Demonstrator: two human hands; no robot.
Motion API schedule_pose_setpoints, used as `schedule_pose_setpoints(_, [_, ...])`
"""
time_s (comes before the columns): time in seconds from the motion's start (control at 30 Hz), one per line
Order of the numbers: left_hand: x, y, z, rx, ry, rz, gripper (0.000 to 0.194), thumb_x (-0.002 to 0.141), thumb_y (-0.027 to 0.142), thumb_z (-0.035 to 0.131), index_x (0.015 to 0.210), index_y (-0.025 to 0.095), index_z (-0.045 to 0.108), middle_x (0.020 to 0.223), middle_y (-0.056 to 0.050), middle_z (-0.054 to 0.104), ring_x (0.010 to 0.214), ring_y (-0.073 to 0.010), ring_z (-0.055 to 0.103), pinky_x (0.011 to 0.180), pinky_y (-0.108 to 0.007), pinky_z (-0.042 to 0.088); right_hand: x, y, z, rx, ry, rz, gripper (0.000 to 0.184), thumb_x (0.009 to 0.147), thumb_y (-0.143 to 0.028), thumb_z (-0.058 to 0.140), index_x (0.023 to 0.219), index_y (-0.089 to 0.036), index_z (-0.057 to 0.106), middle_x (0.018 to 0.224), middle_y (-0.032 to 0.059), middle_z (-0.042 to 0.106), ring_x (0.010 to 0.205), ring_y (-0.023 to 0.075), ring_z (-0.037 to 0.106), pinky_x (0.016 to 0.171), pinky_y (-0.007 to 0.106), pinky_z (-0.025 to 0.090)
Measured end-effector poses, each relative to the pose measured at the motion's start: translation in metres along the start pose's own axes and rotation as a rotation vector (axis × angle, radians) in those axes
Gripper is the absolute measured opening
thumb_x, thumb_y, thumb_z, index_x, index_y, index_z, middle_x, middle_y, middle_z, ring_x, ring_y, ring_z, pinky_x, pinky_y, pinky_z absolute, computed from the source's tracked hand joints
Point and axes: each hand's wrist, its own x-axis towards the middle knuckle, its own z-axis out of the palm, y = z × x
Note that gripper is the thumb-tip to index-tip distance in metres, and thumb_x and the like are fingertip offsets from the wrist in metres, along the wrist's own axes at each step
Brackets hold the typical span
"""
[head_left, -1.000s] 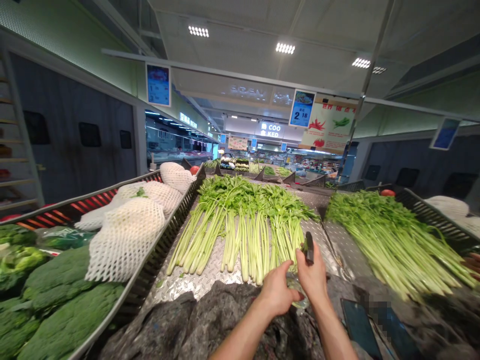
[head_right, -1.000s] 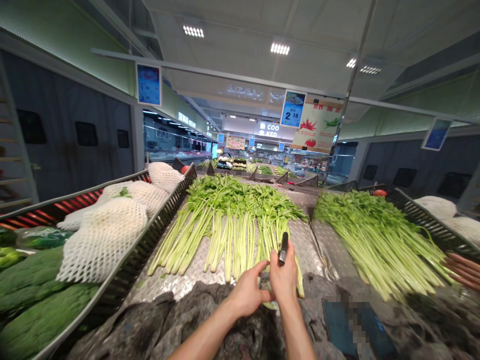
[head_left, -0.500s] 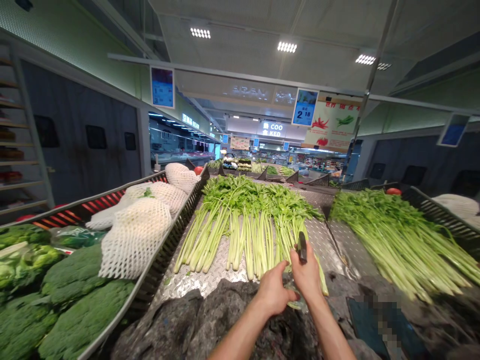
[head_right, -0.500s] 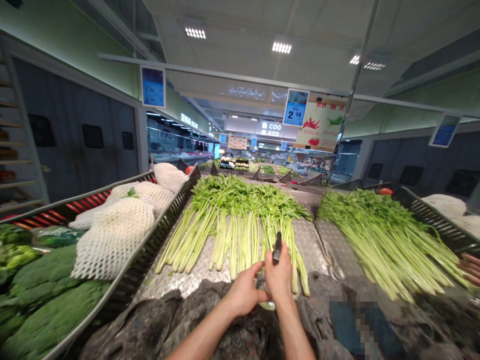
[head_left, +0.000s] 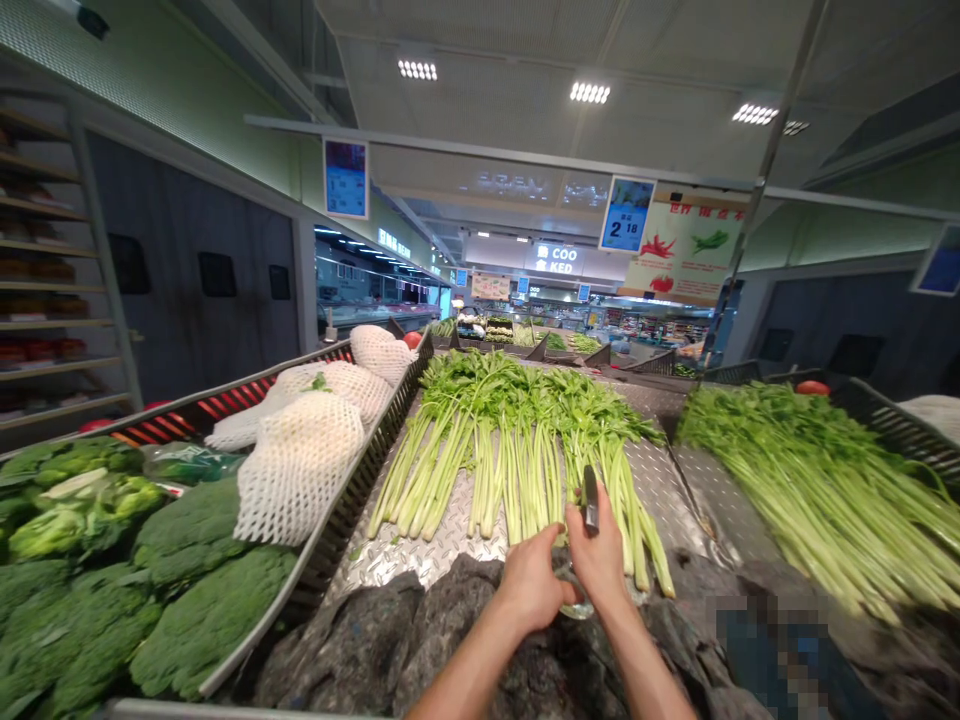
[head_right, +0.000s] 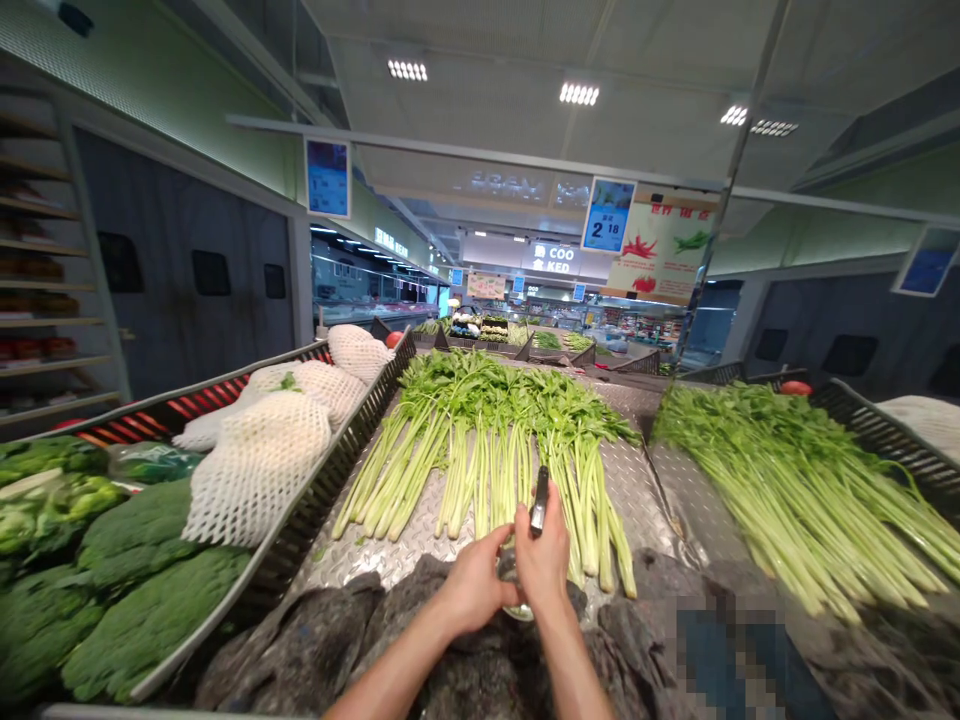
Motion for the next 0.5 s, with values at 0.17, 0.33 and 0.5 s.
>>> schedule_pose_setpoints(0.17, [-0.009, -0.006, -0.012, 0.052, 0.032, 0.009, 0.071, 0.044, 0.027, 0.066, 0.112, 0.021, 0.044, 0.097, -0.003, 0.059, 0.088, -0.0223, 0.052, 0.077, -0.029, 0.038, -0.005, -0.009, 0.010, 0.035, -0.036, 0.018, 0.050, 0.069, -0.039, 0.042, 0.113, -0.014, 0.041, 0.101, 0.0097, 0.056, 0.091, 0.0207, 0.052, 0.079, 0.033, 0.038])
schedule_pose_setpoints(0.33, [-0.019, -0.014, -0.024, 0.078, 0.059, 0.007, 0.070, 0.044, 0.024, 0.066, 0.111, 0.021, 0.045, 0.099, -0.004, 0.058, 0.089, -0.0227, 0.051, 0.079, -0.030, 0.036, -0.014, -0.019, 0.022, 0.065, -0.098, 0.032, 0.050, 0.070, -0.039, 0.041, 0.114, -0.014, 0.040, 0.101, 0.0099, 0.055, 0.093, 0.0215, 0.051, 0.080, 0.034, 0.038])
schedule_pose_setpoints(0.5, [-0.025, -0.024, -0.032, 0.061, 0.069, -0.021, 0.073, 0.043, 0.022, 0.066, 0.113, 0.022, 0.043, 0.103, -0.003, 0.057, 0.091, -0.0223, 0.050, 0.080, -0.028, 0.036, -0.022, -0.022, 0.035, 0.098, -0.136, 0.041, 0.051, 0.071, -0.039, 0.041, 0.115, -0.014, 0.037, 0.103, 0.0101, 0.054, 0.097, 0.0222, 0.049, 0.082, 0.035, 0.037])
